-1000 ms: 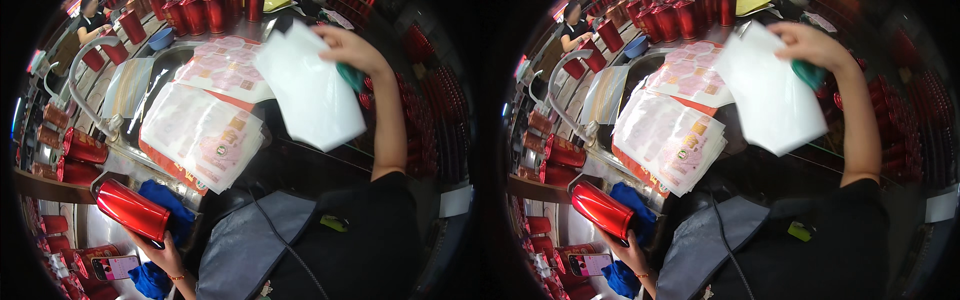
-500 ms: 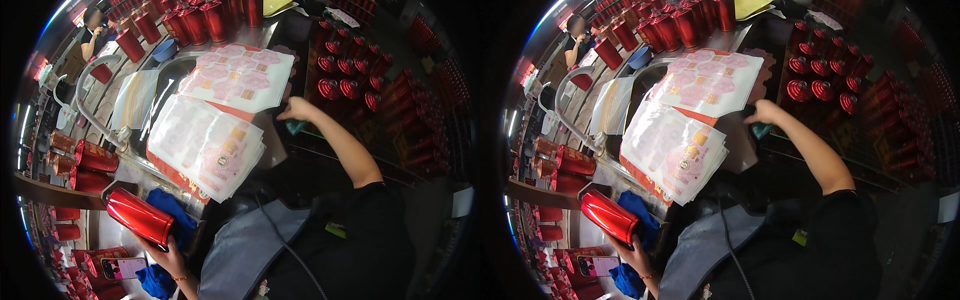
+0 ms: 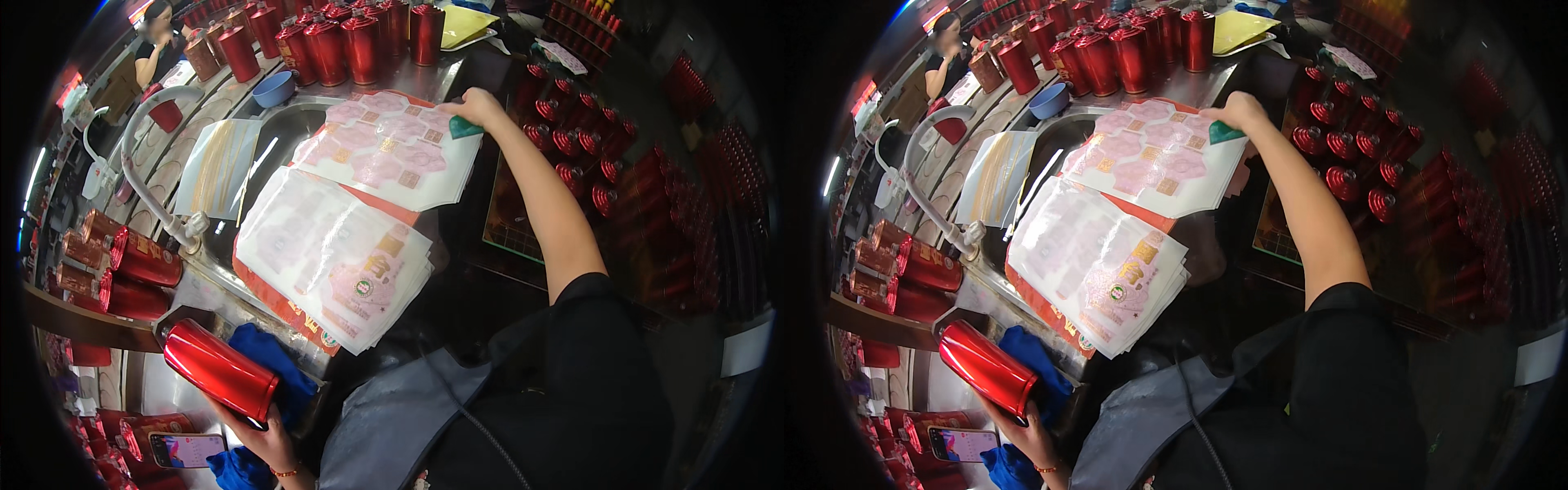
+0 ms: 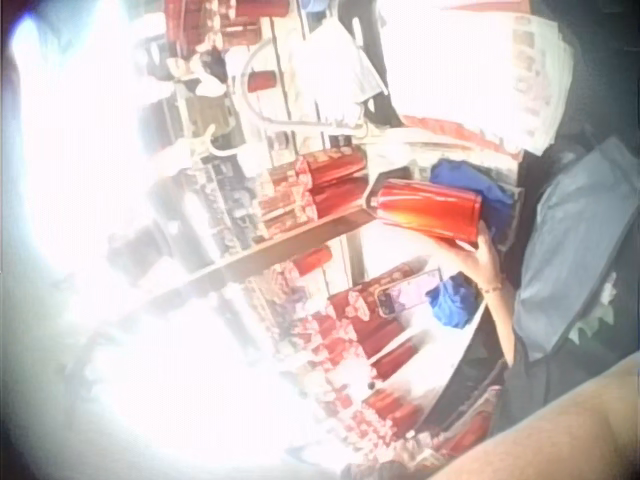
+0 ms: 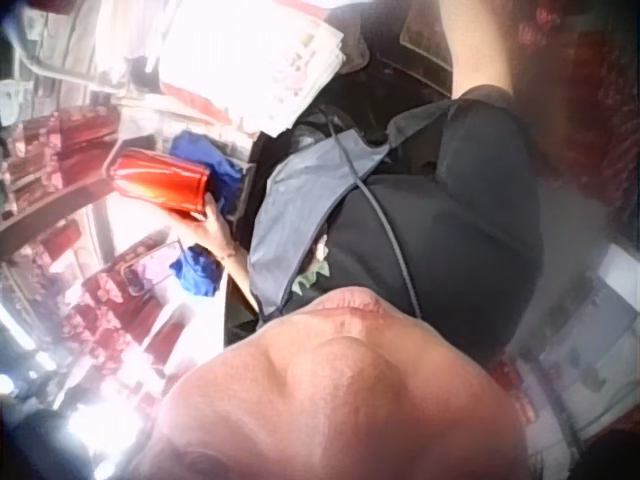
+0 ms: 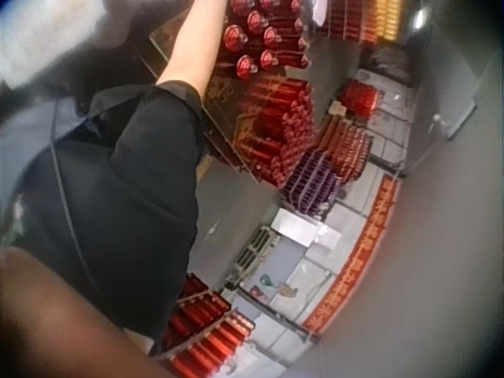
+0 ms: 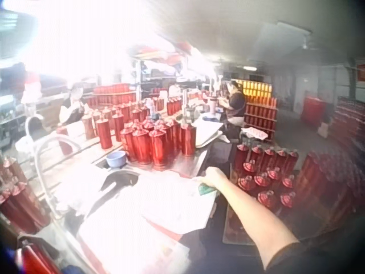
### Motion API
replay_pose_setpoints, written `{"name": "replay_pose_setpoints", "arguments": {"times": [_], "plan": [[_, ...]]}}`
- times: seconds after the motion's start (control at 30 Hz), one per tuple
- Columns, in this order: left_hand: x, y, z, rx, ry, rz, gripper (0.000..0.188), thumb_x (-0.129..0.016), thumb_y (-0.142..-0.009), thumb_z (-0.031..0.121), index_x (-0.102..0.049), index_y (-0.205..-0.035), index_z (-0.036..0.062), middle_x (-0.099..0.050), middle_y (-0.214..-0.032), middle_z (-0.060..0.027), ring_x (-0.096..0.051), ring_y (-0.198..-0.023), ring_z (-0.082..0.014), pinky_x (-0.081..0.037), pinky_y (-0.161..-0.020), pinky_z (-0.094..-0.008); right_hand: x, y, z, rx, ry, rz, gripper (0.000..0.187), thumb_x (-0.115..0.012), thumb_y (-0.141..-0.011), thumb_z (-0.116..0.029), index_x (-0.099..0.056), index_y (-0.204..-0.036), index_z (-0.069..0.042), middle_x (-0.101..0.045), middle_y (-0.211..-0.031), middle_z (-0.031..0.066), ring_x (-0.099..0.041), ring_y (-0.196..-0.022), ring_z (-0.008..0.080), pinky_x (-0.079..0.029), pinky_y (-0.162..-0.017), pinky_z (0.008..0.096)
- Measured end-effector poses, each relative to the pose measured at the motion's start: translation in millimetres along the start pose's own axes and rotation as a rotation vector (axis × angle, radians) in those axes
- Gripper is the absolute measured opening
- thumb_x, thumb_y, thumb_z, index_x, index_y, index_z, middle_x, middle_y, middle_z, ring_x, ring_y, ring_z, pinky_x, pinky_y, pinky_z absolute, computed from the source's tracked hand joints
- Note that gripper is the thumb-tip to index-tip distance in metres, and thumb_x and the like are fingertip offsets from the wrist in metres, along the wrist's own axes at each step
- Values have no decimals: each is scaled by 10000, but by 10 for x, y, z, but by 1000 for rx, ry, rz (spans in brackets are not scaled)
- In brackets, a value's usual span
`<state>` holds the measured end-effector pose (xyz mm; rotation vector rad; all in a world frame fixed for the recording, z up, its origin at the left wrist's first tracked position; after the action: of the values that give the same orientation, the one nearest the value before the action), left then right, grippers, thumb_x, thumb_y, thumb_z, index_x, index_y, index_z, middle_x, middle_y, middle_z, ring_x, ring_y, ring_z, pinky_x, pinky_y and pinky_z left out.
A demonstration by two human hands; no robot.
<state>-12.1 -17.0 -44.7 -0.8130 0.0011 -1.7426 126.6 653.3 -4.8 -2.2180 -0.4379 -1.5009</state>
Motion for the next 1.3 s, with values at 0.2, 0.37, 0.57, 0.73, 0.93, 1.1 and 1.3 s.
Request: {"name": "replay_pose_setpoints", "arguments": {"times": [0.2, 0.37, 0.57, 0.73, 0.93, 1.1, 1.3], "plan": [[13, 23, -49, 5, 3, 21, 969, -681, -749, 62, -238, -1608, -4, -293, -1647, -201, -285, -1521, -335, -191, -1243, -433, -209, 299, -128, -158, 82, -101, 1233, -850, -568, -683, -442, -1459, 65, -538, -1392, 333, -575, -1283, 400, -491, -1050, 434], [-8, 14, -3, 23, 49, 12, 970, -683, -753, 62, -233, -1609, -3, -290, -1648, -200, -278, -1524, -337, -181, -1245, -434, -2, 552, 183, -187, 36, -82, 1230, -895, -503, -608, -427, -1458, 10, -559, -1380, 300, -549, -1308, 385, -513, -1022, 451], [20, 24, -40, 14, 45, 12, 983, -696, -748, 71, -231, -1612, 4, -291, -1647, -198, -270, -1528, -340, -171, -1247, -439, 88, 789, 114, -112, -427, -143, 897, -877, -650, -567, -624, -1171, 118, -708, -1078, 234, -700, -975, 296, -554, -842, 370], [-28, -16, -15, -4, 27, -2, 991, -709, -744, 91, -235, -1611, 8, -294, -1645, -201, -263, -1531, -345, -167, -1249, -443, -281, 819, 395, -381, -954, -110, 279, -834, -821, -247, -740, -880, 10, -696, -794, 35, -619, -609, 124, -467, -521, 278], [-13, -22, 69, -33, -17, 12, 1044, -771, -726, 101, -225, -1611, 9, -271, -1653, -200, -268, -1527, -348, -200, -1241, -445, -413, 870, 622, -249, -848, 371, 205, -767, -857, -134, -767, -989, 24, -747, -868, 65, -686, -751, 170, -534, -725, 305], [-9, -41, 333, -109, -213, 23, 1252, -931, -661, 241, -157, -1612, -8, -246, -1644, -243, -323, -1480, -403, -283, -1207, -473, 248, 1014, 110, 25, -317, 479, 244, -694, -941, -254, -767, -1089, -74, -764, -1012, 130, -736, -918, 277, -550, -801, 390], [-42, -88, 401, -73, -165, 24, 1243, -934, -718, 254, -116, -1620, 6, -260, -1591, -310, -323, -1445, -494, -348, -1161, -494, 836, 1564, -1666, 660, -173, 160, 95, -660, -945, -49, -712, -1007, 0, -684, -1006, 77, -604, -731, 181, -478, -640, 306]]}}
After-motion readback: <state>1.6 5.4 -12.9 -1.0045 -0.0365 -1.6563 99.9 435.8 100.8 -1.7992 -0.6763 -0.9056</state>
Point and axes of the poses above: each hand's wrist, its own y-axis away from the middle knuckle, its own x-axis out of the back of the hand, z = x × y, the point moved 3 cm from there along -y, towards the middle knuckle
